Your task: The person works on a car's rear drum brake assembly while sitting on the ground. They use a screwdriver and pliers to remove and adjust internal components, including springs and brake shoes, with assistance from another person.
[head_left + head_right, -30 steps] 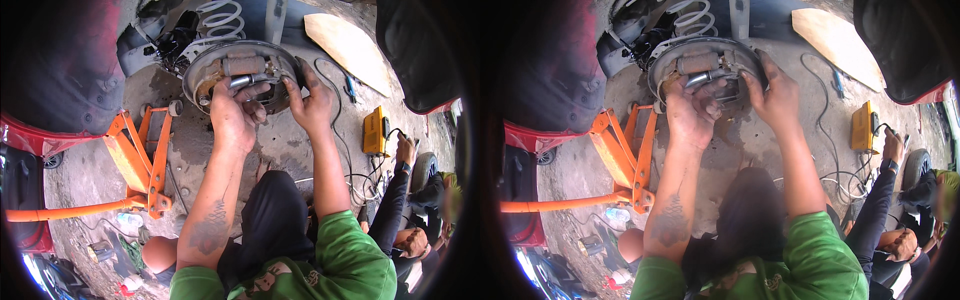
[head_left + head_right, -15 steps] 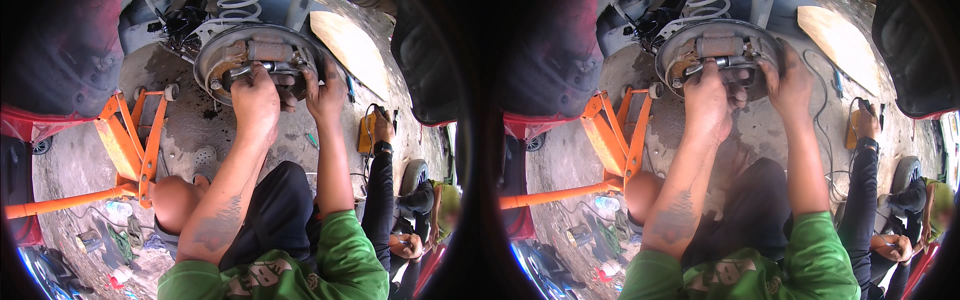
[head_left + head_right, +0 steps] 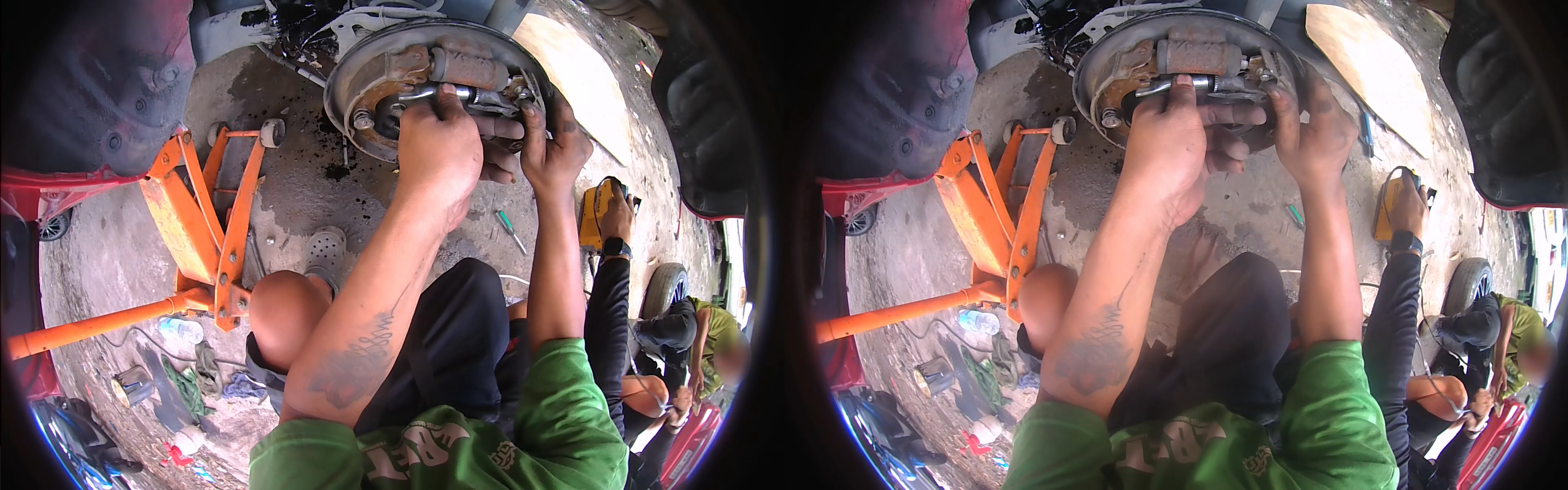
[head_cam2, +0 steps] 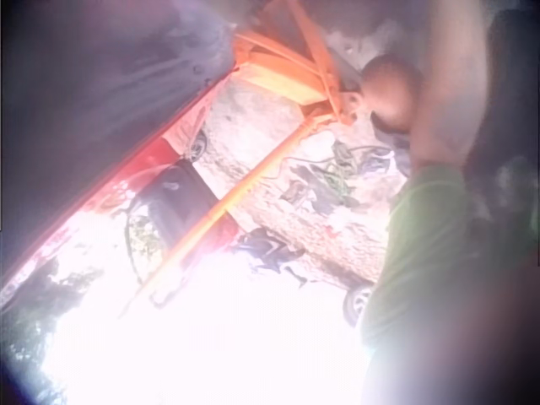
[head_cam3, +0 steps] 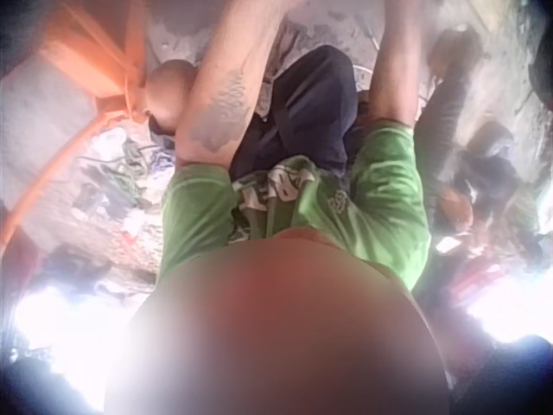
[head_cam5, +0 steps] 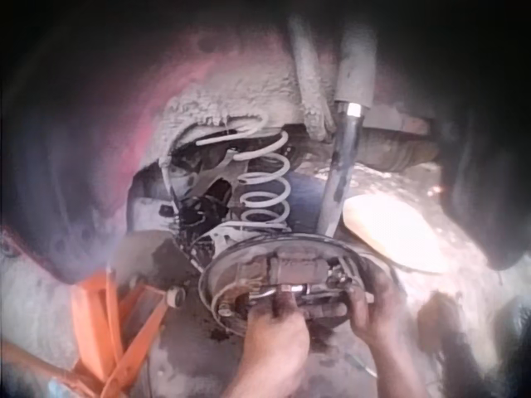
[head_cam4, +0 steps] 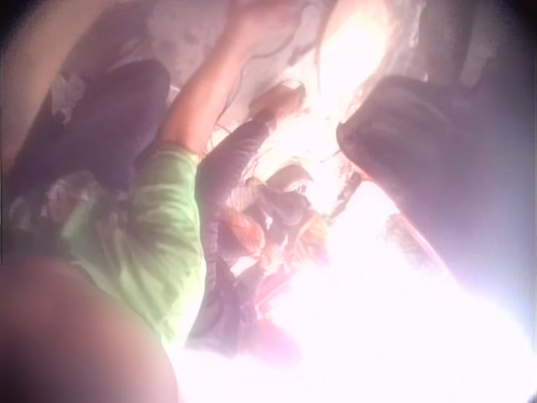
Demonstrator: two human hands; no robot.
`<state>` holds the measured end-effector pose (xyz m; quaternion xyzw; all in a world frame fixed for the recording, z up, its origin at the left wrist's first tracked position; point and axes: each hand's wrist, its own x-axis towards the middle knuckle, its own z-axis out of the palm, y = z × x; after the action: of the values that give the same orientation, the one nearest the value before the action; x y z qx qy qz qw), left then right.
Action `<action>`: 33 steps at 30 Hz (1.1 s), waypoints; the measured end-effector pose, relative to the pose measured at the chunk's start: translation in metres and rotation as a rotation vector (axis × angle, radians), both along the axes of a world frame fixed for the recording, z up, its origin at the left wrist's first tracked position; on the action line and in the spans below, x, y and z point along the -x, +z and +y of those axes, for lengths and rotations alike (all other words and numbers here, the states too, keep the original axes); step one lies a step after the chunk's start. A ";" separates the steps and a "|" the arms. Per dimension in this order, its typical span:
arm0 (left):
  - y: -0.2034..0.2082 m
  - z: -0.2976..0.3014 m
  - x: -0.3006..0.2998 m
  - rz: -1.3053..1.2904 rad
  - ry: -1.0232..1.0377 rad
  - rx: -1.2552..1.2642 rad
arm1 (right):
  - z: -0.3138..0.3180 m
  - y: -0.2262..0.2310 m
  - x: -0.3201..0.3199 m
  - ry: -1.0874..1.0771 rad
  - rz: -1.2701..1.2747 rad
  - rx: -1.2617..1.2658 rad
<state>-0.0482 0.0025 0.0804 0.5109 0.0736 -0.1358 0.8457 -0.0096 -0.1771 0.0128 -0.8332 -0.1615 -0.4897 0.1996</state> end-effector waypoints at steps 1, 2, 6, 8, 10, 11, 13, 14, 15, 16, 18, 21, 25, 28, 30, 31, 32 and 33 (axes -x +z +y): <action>0.001 0.000 -0.001 0.004 -0.010 0.008 | -0.001 0.000 0.000 0.000 -0.002 0.001; 0.001 0.001 -0.002 0.015 -0.019 0.001 | -0.001 0.001 0.000 -0.002 0.012 0.005; 0.002 0.001 0.000 -0.042 -0.013 -0.012 | 0.001 0.005 0.002 0.017 -0.011 0.003; 0.002 0.000 0.001 -0.043 0.006 -0.015 | 0.001 0.011 0.007 0.016 0.107 -0.017; 0.001 -0.002 0.003 -0.021 0.017 0.005 | 0.000 0.021 0.014 0.011 0.241 -0.009; 0.000 -0.003 0.003 -0.004 0.030 0.005 | -0.001 0.028 0.018 0.014 0.310 0.012; -0.001 -0.002 0.003 0.010 0.040 0.008 | -0.002 0.042 0.024 0.013 0.391 0.054; -0.002 -0.003 0.003 -0.003 0.045 0.006 | -0.002 0.048 0.026 0.014 0.401 0.083; -0.003 -0.004 0.002 -0.012 0.061 0.033 | -0.002 0.054 0.028 0.015 0.415 0.110; -0.003 -0.004 0.001 -0.022 0.081 0.056 | -0.002 0.060 0.028 0.042 0.442 0.133; -0.003 -0.005 0.000 -0.018 0.093 0.073 | -0.003 0.071 0.027 0.031 0.552 0.150; -0.003 -0.006 -0.001 -0.027 0.081 0.081 | -0.006 0.079 0.024 0.074 0.566 0.190; -0.001 -0.006 0.002 -0.016 0.052 0.042 | -0.013 0.079 0.021 0.109 0.543 0.242; 0.001 -0.010 0.005 -0.027 0.069 0.058 | -0.017 0.078 0.018 0.136 0.555 0.250; 0.001 -0.012 0.008 -0.031 0.084 0.053 | -0.017 0.077 0.017 0.179 0.545 0.222; 0.001 -0.013 0.009 -0.028 0.098 0.087 | -0.016 0.077 0.017 0.195 0.531 0.209; 0.000 -0.014 0.010 -0.029 0.110 0.123 | -0.016 0.077 0.017 0.200 0.514 0.211; 0.000 -0.015 0.010 -0.042 0.122 0.165 | -0.015 0.077 0.018 0.209 0.521 0.196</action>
<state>-0.0582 -0.0123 0.0801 0.4368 0.0754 -0.0791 0.8929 -0.0275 -0.1924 0.0895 -0.9250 -0.2364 -0.2180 0.2024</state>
